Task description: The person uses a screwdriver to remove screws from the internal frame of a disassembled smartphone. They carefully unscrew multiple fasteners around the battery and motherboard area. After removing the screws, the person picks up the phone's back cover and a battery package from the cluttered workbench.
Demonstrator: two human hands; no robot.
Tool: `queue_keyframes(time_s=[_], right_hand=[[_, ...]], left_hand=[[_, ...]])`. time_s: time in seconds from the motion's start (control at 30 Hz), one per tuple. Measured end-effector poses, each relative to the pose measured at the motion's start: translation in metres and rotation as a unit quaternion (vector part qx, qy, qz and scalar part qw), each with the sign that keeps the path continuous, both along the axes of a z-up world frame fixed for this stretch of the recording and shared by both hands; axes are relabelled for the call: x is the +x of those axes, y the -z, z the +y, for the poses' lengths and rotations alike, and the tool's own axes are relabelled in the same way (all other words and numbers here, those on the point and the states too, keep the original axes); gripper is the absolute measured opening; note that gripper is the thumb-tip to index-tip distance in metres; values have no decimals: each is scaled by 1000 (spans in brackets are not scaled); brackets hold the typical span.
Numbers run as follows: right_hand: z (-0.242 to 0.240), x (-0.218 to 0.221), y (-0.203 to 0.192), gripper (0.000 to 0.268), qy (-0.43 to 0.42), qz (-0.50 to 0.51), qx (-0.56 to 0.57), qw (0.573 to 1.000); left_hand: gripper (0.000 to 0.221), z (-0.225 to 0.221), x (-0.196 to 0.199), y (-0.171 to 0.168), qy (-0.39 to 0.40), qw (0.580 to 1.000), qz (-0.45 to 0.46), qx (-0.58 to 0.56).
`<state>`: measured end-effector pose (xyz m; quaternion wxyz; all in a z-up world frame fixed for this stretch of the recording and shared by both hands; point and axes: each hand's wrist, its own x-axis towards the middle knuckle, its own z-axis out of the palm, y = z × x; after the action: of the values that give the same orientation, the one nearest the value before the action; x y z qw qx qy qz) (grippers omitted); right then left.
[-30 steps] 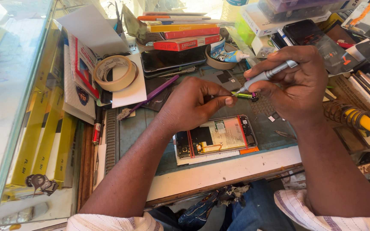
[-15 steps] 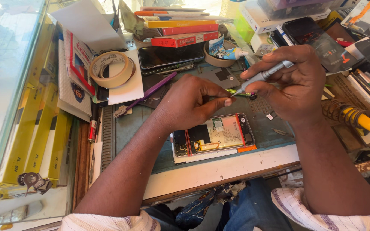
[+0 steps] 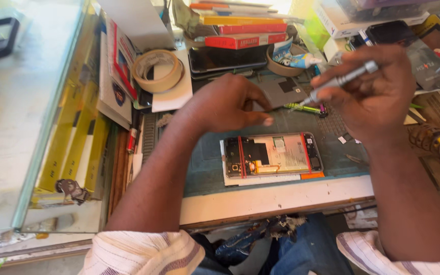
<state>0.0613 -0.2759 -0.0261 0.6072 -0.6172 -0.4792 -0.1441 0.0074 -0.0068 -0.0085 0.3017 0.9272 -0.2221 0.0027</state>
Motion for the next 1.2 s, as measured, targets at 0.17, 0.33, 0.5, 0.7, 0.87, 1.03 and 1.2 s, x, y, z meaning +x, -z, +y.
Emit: queue_keyframes(time_s=[0.17,0.33,0.5,0.7,0.87,1.03,1.2], right_hand=[[26,-15,-26,46,-69,-45,-35,996],[61,-31,-44,49,-96,-147,-190,966],[82,-34,-22,50,-90,-114,-221,964],[83,-33,-8,45,-147,-72,-184,969],[84,-37,-6,46,-149,-77,-221,961],[86,-35,-3,48,-151,-76,-222,960],[85,-35,-1,48,-141,-80,-239,957]], left_hand=[[32,21,1,0,-18,990,136,43],[32,28,-3,-6,-51,979,178,83],[22,28,-3,-7,-70,965,217,127],[16,26,-5,-9,-93,953,275,91],[16,26,-4,-8,-90,953,273,101],[17,24,-7,-10,-102,952,272,95],[18,20,-8,-14,-110,949,276,106]])
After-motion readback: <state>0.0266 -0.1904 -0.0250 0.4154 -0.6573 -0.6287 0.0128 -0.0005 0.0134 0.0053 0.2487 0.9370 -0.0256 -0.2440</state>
